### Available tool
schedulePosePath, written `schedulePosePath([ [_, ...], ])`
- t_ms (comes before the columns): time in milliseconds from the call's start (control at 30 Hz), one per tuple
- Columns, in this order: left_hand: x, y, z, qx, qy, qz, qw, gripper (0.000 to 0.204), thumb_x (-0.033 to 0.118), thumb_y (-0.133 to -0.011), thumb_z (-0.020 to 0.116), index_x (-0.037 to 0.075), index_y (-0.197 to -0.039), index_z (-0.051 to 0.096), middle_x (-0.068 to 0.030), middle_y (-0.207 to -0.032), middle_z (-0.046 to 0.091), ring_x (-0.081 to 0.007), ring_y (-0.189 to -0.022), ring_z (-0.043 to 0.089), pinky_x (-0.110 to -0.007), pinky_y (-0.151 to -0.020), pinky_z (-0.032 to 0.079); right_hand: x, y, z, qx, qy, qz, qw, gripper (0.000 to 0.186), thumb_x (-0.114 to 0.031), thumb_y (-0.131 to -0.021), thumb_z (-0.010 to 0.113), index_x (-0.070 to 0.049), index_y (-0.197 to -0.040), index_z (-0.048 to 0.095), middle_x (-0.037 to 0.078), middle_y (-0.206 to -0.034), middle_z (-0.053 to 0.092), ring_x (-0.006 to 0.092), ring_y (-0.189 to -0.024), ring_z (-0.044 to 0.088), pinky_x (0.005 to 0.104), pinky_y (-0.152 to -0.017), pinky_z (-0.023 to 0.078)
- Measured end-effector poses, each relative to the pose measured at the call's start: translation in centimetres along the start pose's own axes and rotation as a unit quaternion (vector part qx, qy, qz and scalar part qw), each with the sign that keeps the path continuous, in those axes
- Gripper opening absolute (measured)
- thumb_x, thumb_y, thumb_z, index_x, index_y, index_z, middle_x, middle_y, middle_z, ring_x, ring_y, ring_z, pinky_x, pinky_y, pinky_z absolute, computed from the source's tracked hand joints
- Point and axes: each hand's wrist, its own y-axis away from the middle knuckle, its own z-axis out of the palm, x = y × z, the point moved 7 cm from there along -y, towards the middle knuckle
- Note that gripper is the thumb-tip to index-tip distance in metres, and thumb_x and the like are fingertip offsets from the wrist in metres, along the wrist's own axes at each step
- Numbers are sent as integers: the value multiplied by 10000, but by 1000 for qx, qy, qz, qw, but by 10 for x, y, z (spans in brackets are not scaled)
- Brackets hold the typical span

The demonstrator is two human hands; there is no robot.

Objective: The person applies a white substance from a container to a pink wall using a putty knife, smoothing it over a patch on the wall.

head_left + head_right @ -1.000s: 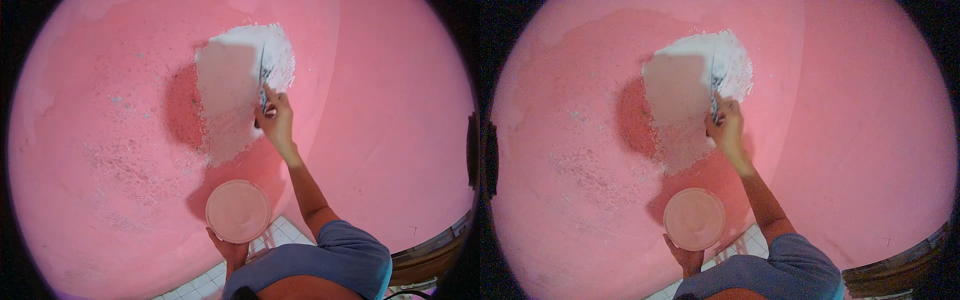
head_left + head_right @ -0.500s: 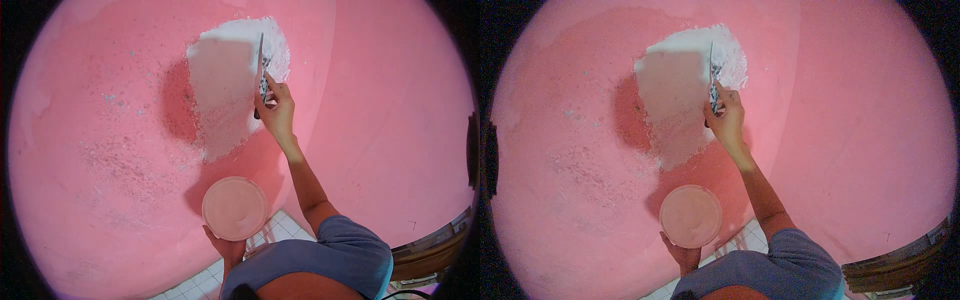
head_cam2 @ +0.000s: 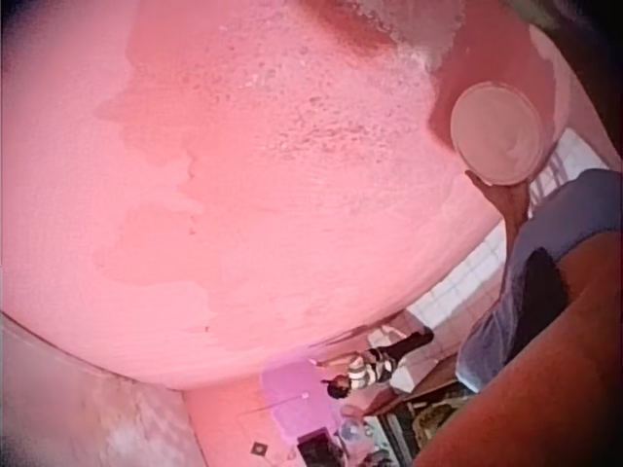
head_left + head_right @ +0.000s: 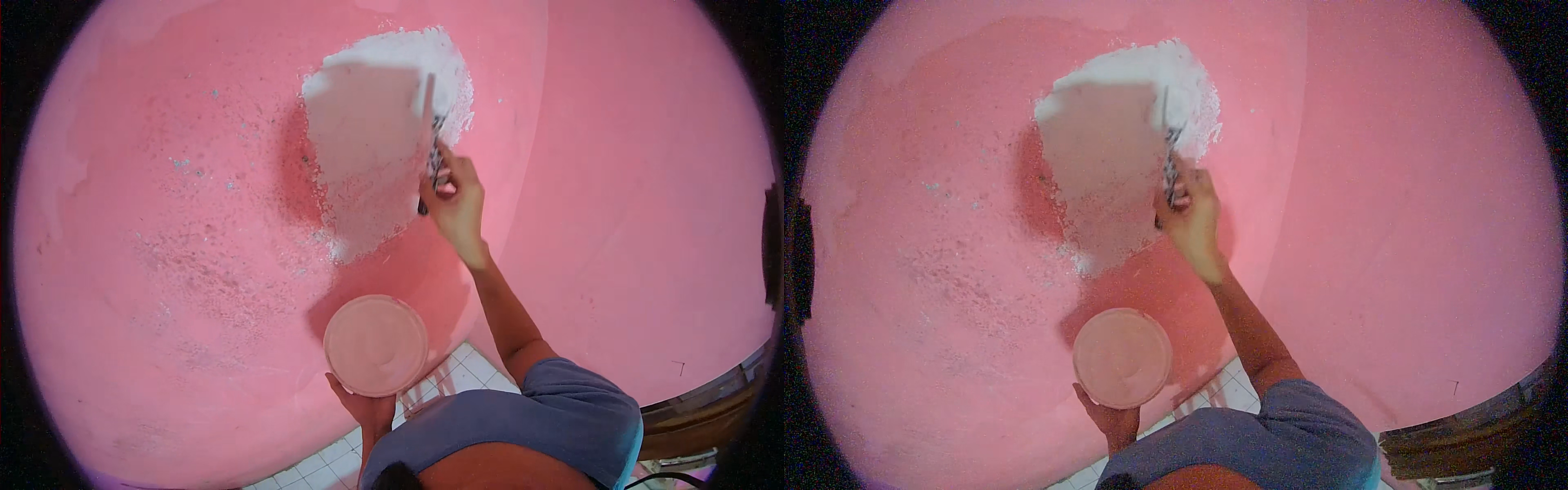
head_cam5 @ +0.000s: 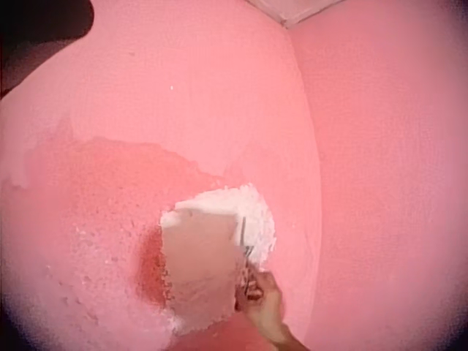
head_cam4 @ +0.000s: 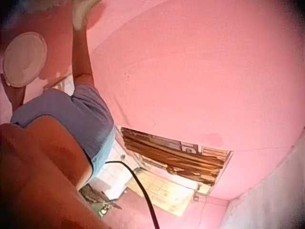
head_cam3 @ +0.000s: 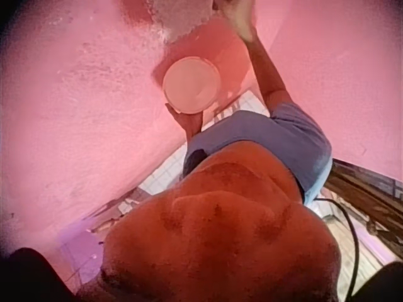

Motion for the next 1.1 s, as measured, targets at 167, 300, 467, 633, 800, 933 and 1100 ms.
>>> schedulePosePath([
  [167,-6,2,10,-74,18,-4,997,549,461,-980,326,133,-1410,228,-88,-1466,323,-248,-1347,286,-459,-1144,99,20,-2,4,9,81,-55,995,515,12,-778,665,-57,-1275,550,57,-886,491,88,-702,528,213,-586,517],
  [300,-7,2,-5,84,-44,-2,995,629,584,-926,321,177,-1406,324,-68,-1461,332,-279,-1331,312,-517,-1096,218,35,50,22,-75,63,-26,995,552,17,-749,675,-69,-1279,547,59,-933,486,94,-745,532,216,-592,531],
  [467,1,4,2,83,-110,33,990,600,536,-947,326,154,-1408,291,-68,-1466,327,-253,-1342,295,-484,-1117,135,18,47,8,-42,37,-7,998,527,37,-764,660,-61,-1269,546,54,-941,480,100,-732,518,212,-580,532],
  [633,-4,2,-17,121,-23,9,992,655,621,-915,309,191,-1405,364,-72,-1455,343,-297,-1330,315,-538,-1083,261,8,-10,-8,18,72,-45,996,509,43,-767,659,-50,-1256,556,55,-913,487,99,-707,512,208,-584,527],
  [800,-5,6,-1,-95,83,5,992,568,494,-987,202,130,-1418,261,-97,-1478,299,-269,-1353,272,-477,-1142,129,45,46,23,-61,89,-38,993,504,51,-759,660,-44,-1244,565,60,-915,500,110,-699,524,209,-579,532],
  [933,-4,5,-5,-65,27,0,998,567,495,-988,202,125,-1414,261,-96,-1474,305,-261,-1351,276,-469,-1141,144,40,75,17,-86,63,-35,994,495,54,-759,654,-41,-1237,568,65,-930,511,112,-718,546,215,-561,541],
  [1100,-1,6,12,-157,151,-16,976,564,493,-989,215,112,-1401,274,-92,-1467,320,-262,-1336,297,-450,-1139,159,12,14,-4,-10,34,-20,999,499,61,-764,646,-47,-1244,563,63,-927,509,102,-734,550,211,-548,535],
])
